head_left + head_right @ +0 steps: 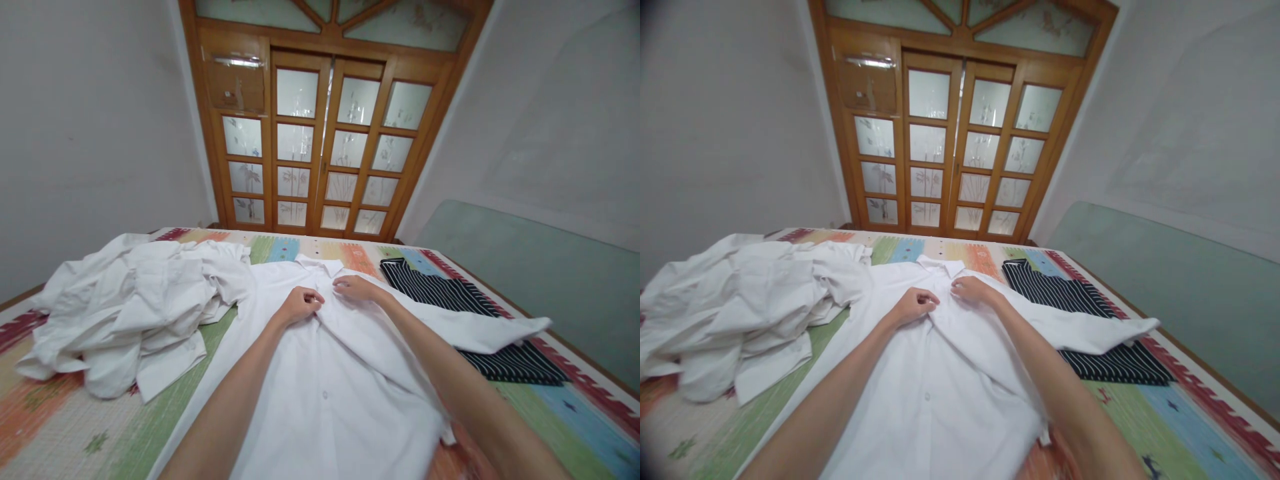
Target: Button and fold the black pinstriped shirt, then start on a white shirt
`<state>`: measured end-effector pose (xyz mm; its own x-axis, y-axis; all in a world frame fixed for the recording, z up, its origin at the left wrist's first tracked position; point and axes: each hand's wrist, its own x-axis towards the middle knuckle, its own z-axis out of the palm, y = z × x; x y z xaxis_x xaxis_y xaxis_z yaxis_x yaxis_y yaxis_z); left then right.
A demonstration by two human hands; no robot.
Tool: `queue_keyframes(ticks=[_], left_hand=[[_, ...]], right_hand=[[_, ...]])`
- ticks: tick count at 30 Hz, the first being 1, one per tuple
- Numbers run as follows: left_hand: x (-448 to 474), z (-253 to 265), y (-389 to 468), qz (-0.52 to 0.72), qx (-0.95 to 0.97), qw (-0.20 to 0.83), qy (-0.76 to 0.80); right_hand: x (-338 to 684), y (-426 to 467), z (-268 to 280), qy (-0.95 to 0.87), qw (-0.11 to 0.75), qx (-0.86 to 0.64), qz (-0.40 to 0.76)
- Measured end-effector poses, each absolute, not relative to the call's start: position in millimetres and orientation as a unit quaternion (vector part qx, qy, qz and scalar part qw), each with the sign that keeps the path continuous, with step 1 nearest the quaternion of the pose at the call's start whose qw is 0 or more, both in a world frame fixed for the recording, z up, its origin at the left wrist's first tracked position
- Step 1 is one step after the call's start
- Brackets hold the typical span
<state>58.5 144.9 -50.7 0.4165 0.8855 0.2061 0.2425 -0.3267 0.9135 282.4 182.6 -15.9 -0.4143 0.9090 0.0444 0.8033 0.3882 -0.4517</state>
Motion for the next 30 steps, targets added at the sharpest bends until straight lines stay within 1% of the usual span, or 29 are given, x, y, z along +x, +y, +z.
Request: queue_keyframes(ticks=[2,4,8,11,13,15,18,21,23,25,27,30], left_hand=[[59.4,-52.2,144.4,0.37,0.741,0.396,0.396],[60.3,-53.0,143.2,0.363,0.76,0.359,0.402],[62.3,-52.8,138.9,0.334,0.799,0.273,0.419],[64.5,-52.1,134.3,0.306,0.83,0.19,0.426],[66.3,-51.0,130.7,0.28,0.844,0.137,0.436],[68.2,-49.0,126.9,0.253,0.847,0.087,0.459],[71.3,-45.3,121.3,0.215,0.845,0.03,0.488],[73.5,-42.6,116.4,0.176,0.851,-0.005,0.494],[73.1,-42.0,113.1,0.155,0.854,-0.015,0.497],[70.6,-42.2,109.5,0.149,0.856,-0.011,0.495],[65.7,-42.8,105.8,0.149,0.864,-0.002,0.481],[55.7,-43.8,101.4,0.148,0.877,-0.003,0.458]], right_hand=[[297.3,154.4,-3.5,-0.827,0.163,-0.501,0.195],[314.3,120.2,5.5,-0.818,0.203,-0.5,0.197],[351.7,49.0,4.6,-0.745,0.298,-0.561,0.205],[373.7,3.7,-13.0,-0.647,0.357,-0.608,0.29],[380.7,-21.5,-25.7,-0.594,0.364,-0.629,0.346],[380.3,-43.3,-33.5,-0.564,0.358,-0.643,0.374],[370.0,-70.2,-33.8,-0.532,0.349,-0.641,0.429],[358.3,-87.4,-30.1,-0.493,0.311,-0.622,0.524],[354.5,-91.4,-30.0,-0.482,0.292,-0.626,0.538],[354.1,-89.5,-31.1,-0.476,0.329,-0.646,0.498],[355.5,-83.5,-31.4,-0.448,0.392,-0.658,0.462],[357.3,-71.1,-28.9,-0.385,0.451,-0.63,0.501]])
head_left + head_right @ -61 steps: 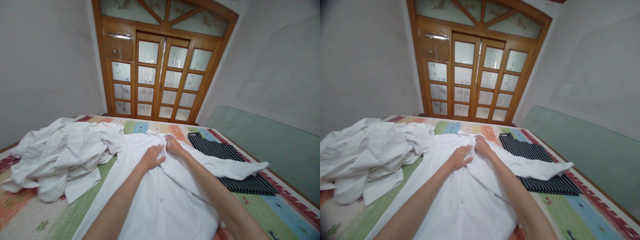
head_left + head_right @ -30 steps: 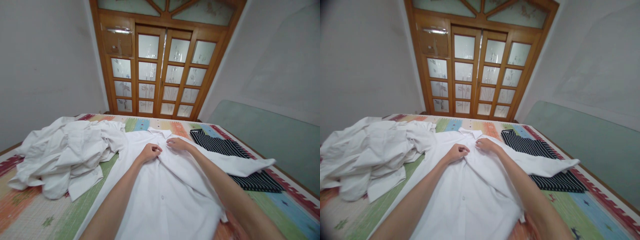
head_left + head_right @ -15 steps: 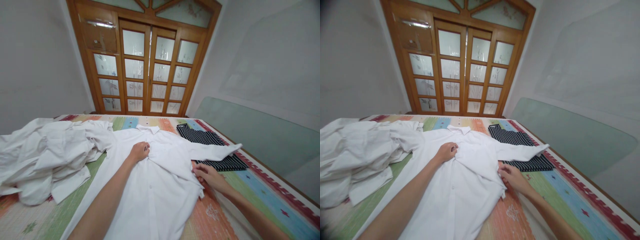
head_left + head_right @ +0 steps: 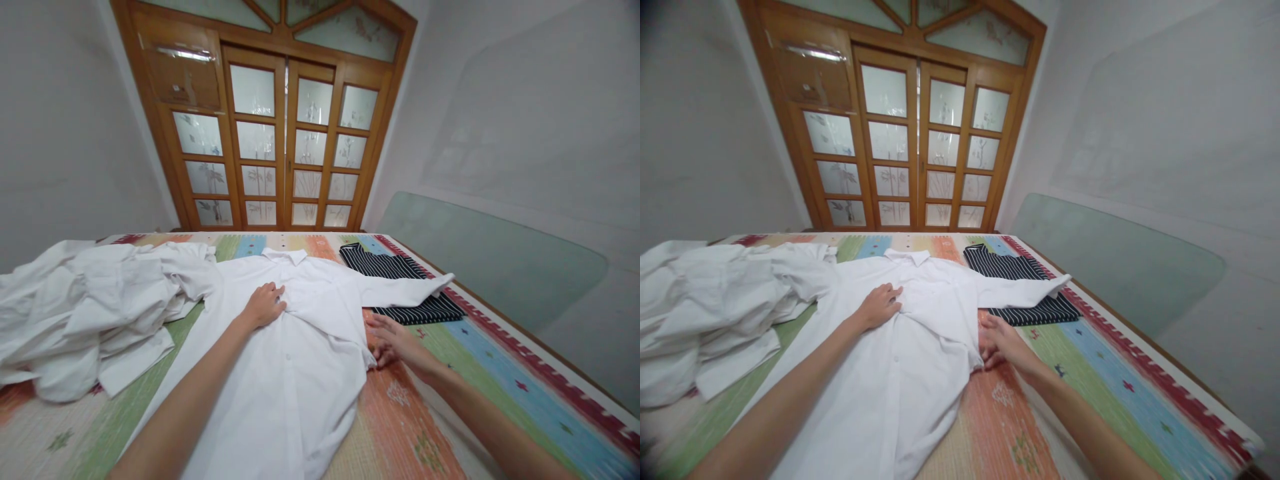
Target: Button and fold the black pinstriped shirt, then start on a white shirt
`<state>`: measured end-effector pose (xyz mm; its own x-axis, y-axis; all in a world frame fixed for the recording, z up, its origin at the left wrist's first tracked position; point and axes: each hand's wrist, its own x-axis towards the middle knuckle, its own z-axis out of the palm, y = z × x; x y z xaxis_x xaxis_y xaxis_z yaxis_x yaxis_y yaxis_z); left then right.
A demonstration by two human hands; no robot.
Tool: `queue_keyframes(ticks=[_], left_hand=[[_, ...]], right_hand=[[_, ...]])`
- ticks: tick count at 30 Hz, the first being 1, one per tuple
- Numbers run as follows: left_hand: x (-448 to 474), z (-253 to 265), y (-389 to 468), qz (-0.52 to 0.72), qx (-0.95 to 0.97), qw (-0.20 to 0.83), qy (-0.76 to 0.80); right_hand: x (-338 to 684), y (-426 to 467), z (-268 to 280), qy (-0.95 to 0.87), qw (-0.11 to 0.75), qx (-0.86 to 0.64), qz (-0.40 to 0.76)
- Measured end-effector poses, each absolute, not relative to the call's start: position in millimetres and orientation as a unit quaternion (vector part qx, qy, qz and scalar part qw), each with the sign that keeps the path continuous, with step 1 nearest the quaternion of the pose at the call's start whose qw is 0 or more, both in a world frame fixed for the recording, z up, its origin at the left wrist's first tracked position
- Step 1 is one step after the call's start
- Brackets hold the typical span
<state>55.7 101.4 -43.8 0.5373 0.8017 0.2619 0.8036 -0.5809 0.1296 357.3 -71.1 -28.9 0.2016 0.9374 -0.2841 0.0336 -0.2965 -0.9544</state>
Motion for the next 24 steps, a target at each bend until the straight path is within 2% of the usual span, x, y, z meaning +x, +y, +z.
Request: queue_keyframes(ticks=[5,10,13,20,24], left_hand=[[42.2,-45.1,97.4,-0.159,-0.879,0.015,-0.449],[40.7,-48.3,89.4,-0.147,-0.878,0.043,-0.454],[42.0,-49.4,83.0,-0.155,-0.873,0.055,-0.46],[41.0,-50.7,81.3,-0.149,-0.869,0.01,-0.471],[41.9,-53.5,85.6,-0.165,-0.856,-0.033,-0.489]], right_hand=[[354.9,-49.7,-27.7,-0.334,0.481,-0.559,0.587],[346.3,-37.9,-28.4,-0.386,0.431,-0.518,0.63],[339.1,-36.7,-25.2,-0.438,0.402,-0.529,0.606],[324.7,-37.5,-10.4,-0.419,0.538,-0.538,0.495],[314.8,-37.0,-1.4,-0.361,0.601,-0.489,0.518]])
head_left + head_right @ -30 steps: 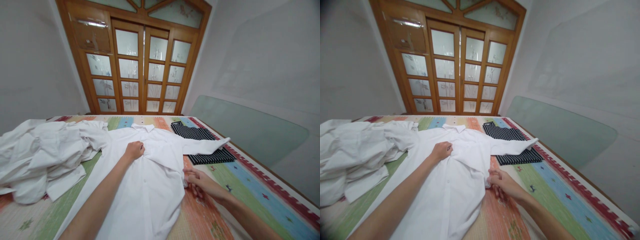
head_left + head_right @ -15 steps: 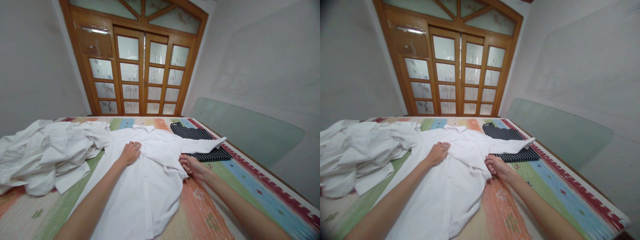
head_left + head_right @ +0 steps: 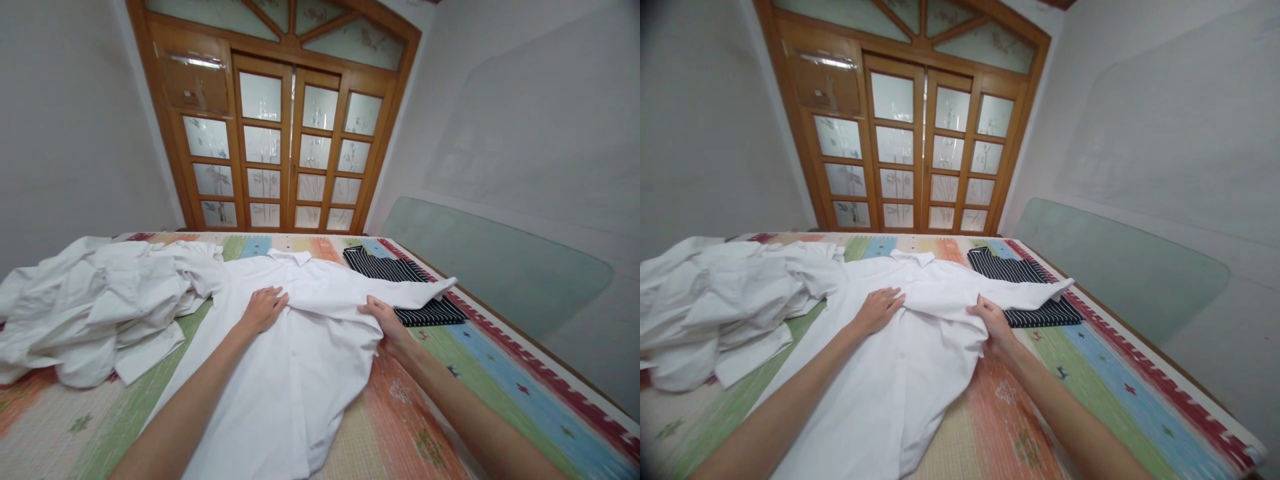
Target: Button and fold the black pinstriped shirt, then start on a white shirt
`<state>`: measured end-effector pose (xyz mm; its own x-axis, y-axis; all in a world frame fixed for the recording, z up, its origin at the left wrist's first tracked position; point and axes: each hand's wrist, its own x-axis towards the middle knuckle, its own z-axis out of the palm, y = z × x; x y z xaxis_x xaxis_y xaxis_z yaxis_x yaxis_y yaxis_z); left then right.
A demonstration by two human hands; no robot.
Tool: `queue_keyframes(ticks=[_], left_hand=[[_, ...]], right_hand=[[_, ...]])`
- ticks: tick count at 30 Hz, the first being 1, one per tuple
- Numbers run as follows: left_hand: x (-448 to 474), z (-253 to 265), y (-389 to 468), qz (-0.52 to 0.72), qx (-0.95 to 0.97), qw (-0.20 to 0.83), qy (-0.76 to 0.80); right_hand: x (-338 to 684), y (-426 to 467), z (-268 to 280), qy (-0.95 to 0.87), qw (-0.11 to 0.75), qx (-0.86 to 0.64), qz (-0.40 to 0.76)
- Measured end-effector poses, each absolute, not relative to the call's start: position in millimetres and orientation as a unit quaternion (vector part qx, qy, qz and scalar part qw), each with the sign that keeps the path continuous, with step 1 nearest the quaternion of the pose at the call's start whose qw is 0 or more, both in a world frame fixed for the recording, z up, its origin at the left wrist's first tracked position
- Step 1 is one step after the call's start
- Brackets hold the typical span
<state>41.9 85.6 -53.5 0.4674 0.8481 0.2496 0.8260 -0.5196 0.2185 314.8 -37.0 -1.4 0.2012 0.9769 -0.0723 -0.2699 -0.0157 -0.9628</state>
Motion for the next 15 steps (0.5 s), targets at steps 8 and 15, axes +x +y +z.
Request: queue_keyframes(ticks=[8,15], left_hand=[[47.9,-51.4,85.6,0.177,0.831,0.049,0.526],[46.0,-48.8,82.8,0.168,0.832,0.054,0.526]], right_hand=[[311.3,-28.2,-14.9,-0.236,0.554,-0.466,0.649],[322.1,-37.8,-15.7,-0.303,0.61,-0.586,0.439]])
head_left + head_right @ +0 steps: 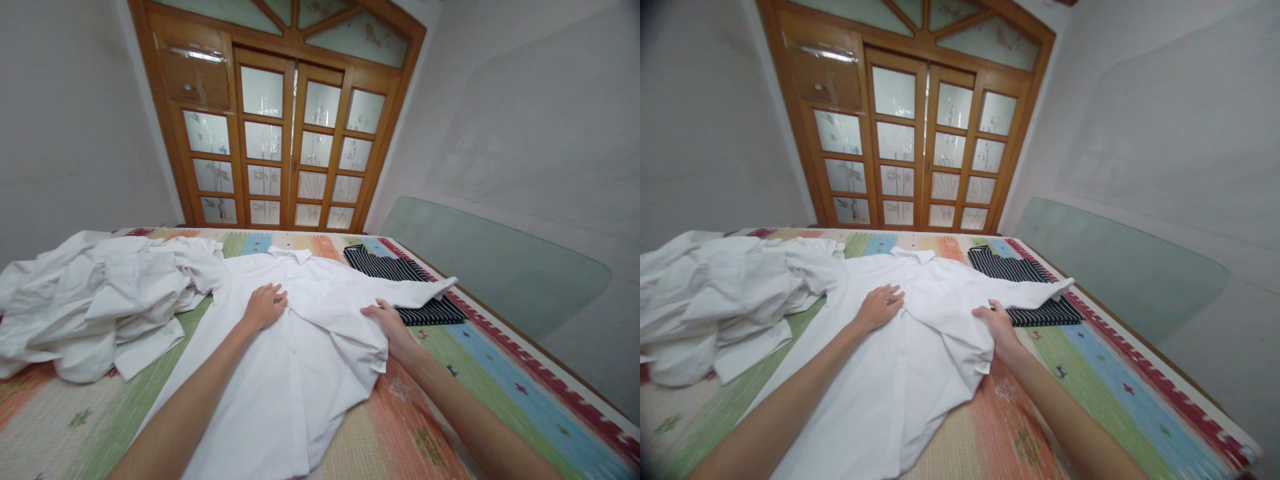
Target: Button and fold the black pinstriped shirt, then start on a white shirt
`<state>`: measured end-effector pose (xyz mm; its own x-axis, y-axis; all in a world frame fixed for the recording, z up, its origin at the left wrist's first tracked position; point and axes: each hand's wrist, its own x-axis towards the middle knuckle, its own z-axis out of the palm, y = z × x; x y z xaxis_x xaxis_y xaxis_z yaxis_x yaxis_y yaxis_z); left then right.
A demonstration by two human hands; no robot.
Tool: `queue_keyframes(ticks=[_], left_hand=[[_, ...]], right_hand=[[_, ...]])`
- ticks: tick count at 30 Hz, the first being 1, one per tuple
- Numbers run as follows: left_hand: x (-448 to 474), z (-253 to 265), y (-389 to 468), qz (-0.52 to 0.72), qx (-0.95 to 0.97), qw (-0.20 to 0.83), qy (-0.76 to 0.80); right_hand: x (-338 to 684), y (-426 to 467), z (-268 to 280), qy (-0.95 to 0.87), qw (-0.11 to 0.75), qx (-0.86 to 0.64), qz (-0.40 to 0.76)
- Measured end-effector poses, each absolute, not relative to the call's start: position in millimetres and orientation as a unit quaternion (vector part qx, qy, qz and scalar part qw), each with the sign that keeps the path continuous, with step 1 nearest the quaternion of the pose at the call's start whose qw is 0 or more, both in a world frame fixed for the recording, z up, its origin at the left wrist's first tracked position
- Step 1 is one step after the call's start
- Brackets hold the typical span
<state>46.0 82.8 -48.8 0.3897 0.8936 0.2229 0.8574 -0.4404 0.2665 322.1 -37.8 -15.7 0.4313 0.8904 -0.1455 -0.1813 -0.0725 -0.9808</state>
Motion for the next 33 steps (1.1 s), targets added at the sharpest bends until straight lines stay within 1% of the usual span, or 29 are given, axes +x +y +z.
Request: queue_keyframes(ticks=[2,3,4,6,8,10,12,13,15,17,19,22,26,33], left_hand=[[46.0,-48.0,82.1,0.168,0.832,0.053,0.527],[46.1,-47.6,81.8,0.168,0.832,0.053,0.525],[46.3,-47.2,81.4,0.168,0.833,0.053,0.524],[46.8,-46.3,80.6,0.171,0.833,0.057,0.523],[47.2,-45.6,79.8,0.176,0.83,0.064,0.525],[47.3,-45.1,79.1,0.184,0.827,0.071,0.527],[47.1,-45.0,78.7,0.187,0.828,0.073,0.524],[47.0,-45.1,78.6,0.187,0.829,0.073,0.522],[46.7,-45.4,78.7,0.185,0.832,0.072,0.519],[46.4,-45.8,79.0,0.184,0.832,0.072,0.518],[46.1,-46.0,79.3,0.182,0.833,0.07,0.519],[46.0,-45.6,79.3,0.173,0.834,0.062,0.52],[46.5,-44.7,78.6,0.172,0.834,0.068,0.52],[45.6,-46.8,79.4,0.185,0.835,0.073,0.512]], right_hand=[[321.6,-45.8,-10.8,-0.409,0.64,-0.581,0.292],[319.4,-52.0,-7.9,-0.478,0.631,-0.568,0.227],[315.8,-59.7,-4.8,-0.555,0.605,-0.545,0.17],[305.1,-78.7,2.9,-0.715,0.508,-0.469,0.102],[293.0,-98.9,12.6,-0.842,0.378,-0.365,0.123],[285.1,-115.4,22.9,-0.894,0.257,-0.303,0.209],[285.9,-125.0,30.4,-0.889,0.205,-0.284,0.296],[289.9,-127.1,32.2,-0.877,0.201,-0.291,0.324],[303.0,-127.4,30.9,-0.852,0.225,-0.326,0.343],[318.6,-125.1,24.3,-0.834,0.255,-0.375,0.315],[331.6,-123.4,15.0,-0.827,0.272,-0.416,0.262],[340.8,-124.7,1.0,-0.829,0.26,-0.446,0.216],[338.9,-128.8,-13.4,-0.82,0.243,-0.45,0.258],[335.4,-126.9,-18.8,-0.767,0.289,-0.455,0.349]])
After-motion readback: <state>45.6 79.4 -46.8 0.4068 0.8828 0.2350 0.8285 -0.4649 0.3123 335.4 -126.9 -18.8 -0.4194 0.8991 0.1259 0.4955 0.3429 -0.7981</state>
